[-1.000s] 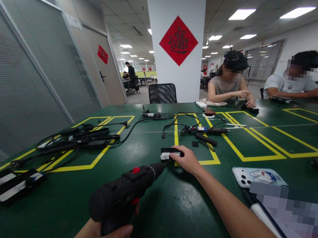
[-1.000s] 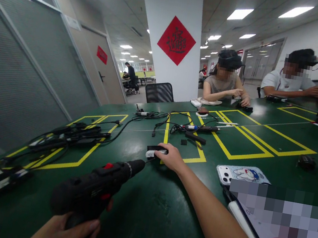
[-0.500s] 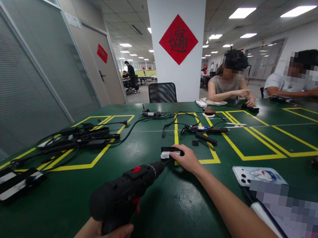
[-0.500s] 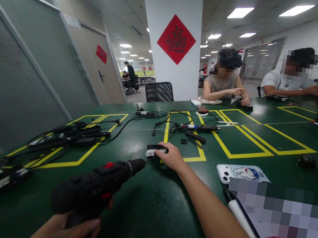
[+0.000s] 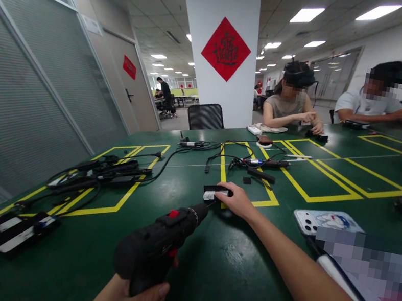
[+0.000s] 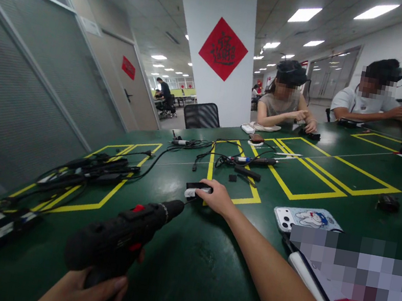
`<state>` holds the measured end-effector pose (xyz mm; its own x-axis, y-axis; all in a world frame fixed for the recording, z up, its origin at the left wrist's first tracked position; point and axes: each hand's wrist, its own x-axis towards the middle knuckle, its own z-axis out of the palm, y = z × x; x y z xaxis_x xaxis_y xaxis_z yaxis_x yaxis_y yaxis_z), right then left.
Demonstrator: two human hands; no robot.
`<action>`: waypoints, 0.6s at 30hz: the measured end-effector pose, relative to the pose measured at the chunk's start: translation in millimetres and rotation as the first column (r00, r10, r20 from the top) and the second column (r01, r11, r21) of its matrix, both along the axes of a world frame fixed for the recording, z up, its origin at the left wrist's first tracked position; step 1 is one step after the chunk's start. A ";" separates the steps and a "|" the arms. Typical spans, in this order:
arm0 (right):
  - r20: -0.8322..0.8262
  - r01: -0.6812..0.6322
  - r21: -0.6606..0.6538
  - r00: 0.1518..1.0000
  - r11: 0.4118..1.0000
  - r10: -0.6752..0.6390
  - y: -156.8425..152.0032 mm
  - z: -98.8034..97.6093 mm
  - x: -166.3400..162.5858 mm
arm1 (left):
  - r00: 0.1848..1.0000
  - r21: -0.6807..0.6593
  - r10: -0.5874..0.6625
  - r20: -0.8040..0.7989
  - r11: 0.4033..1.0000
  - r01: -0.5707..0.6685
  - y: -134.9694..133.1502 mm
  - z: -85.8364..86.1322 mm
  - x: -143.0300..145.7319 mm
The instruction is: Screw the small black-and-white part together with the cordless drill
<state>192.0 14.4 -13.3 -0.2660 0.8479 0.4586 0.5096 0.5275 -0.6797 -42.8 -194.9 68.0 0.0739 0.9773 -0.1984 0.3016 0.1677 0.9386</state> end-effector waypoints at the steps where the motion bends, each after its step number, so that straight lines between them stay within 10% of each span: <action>1: 0.000 0.000 0.000 1.000 1.000 0.000 -0.1 0.2 0.0 | 1.000 -0.002 -0.008 -0.004 1.000 0.008 0.4 -0.4 -0.4; 18: -0.002 -0.009 0.006 1.000 1.000 0.009 2.4 -3.0 0.4 | 0.999 -0.003 0.037 -0.025 0.999 -0.037 -2.6 7.3 4.9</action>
